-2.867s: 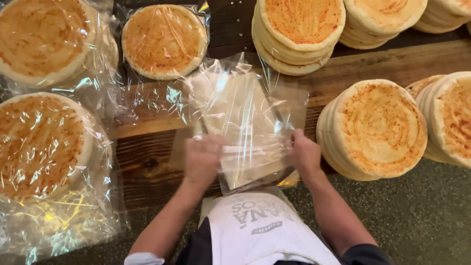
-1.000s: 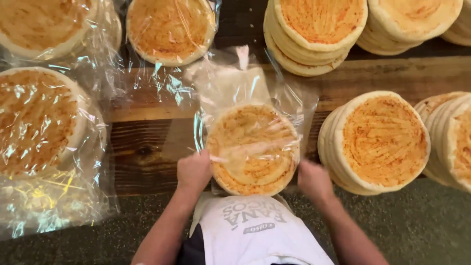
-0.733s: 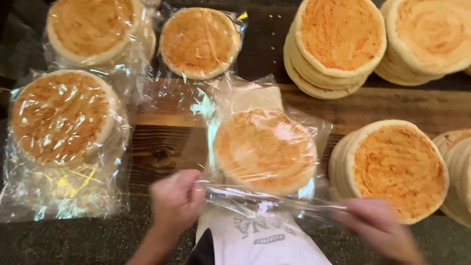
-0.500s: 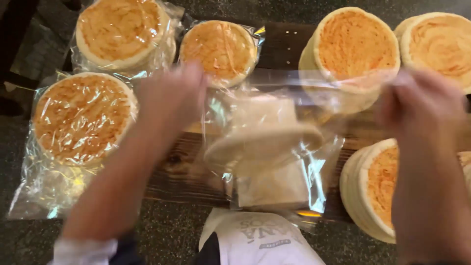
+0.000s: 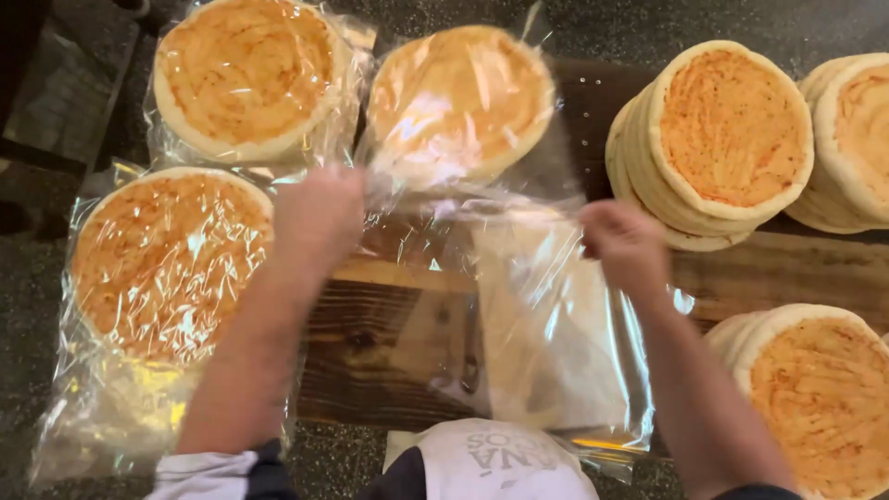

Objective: The person packages pizza bases into plastic bags by hand. They pick up a plastic bag, insert a pizza base into it, and place the packaged item onto a stack.

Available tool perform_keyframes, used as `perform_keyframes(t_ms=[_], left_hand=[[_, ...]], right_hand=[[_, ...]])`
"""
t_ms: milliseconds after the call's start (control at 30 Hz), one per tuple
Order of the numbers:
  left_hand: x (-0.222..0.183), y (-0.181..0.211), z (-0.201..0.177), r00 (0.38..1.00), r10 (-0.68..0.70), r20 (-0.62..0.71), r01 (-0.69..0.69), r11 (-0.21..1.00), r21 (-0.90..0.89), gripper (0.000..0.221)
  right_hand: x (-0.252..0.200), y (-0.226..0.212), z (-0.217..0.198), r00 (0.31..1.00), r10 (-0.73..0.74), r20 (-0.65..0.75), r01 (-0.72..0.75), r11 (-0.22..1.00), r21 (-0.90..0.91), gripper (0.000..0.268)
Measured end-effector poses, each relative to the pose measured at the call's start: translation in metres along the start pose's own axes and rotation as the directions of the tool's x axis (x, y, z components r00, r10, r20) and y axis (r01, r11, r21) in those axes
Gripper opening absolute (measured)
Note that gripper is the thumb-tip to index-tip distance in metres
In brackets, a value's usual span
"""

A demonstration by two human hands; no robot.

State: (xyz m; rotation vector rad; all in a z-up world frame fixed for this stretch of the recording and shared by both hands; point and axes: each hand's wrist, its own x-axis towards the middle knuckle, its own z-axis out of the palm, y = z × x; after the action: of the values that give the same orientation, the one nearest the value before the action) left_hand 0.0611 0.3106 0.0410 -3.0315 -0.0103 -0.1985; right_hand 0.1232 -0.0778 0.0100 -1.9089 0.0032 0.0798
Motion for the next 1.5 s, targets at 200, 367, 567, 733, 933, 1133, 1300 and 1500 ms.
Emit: perform_keyframes(t_ms=[200,367,567,733,933,1133,1300,1500], left_hand=[[0.042,0.088,0.111,0.975,0.184,-0.124,-0.206,0.957,-0.205,0.07],[0.068,0.098,0.146,0.991,0.116,0.072,-0.096,0.967,-0.238,0.068],[-0.016,0.221,0.152,0.885,0.265,-0.383,-0.375,0.892,-0.251,0.036],[-0.106,0.304,0.09,0.866,0.416,-0.276,-0.498,0.754,-0.427,0.031],[-0.106,0.329,0.129,0.853,0.406,-0.327,-0.513,0.764,-0.391,0.035],[-0.114,0.313,0.133,0.89,0.364,-0.275,-0.455,0.746,-0.486,0.006],[-0.126,0.303,0.104,0.938,0.229,-0.262,-0.346,0.689,-0.637,0.004],[-0.137,0.285,0.099,0.938,0.243,-0.247,-0.346,0.687,-0.639,0.006]], right_hand=[[-0.044,0.059,0.049,0.928,0.062,0.367,0.145,0.847,-0.511,0.036],[-0.124,0.094,0.004,0.901,-0.206,0.382,0.418,0.645,-0.639,0.064],[-0.134,0.154,0.009,0.97,-0.149,0.192,0.235,0.381,-0.894,0.084],[-0.104,0.182,-0.017,0.97,-0.179,0.163,0.239,0.605,-0.759,0.069],[-0.17,0.14,-0.11,0.994,-0.045,-0.102,-0.002,0.909,-0.417,0.045],[-0.203,0.133,-0.127,0.907,0.411,-0.091,-0.412,0.911,0.011,0.057],[-0.172,0.137,-0.124,0.756,0.635,0.159,-0.623,0.626,0.469,0.081],[-0.165,0.172,-0.113,0.782,0.587,0.208,-0.566,0.53,0.631,0.023]])
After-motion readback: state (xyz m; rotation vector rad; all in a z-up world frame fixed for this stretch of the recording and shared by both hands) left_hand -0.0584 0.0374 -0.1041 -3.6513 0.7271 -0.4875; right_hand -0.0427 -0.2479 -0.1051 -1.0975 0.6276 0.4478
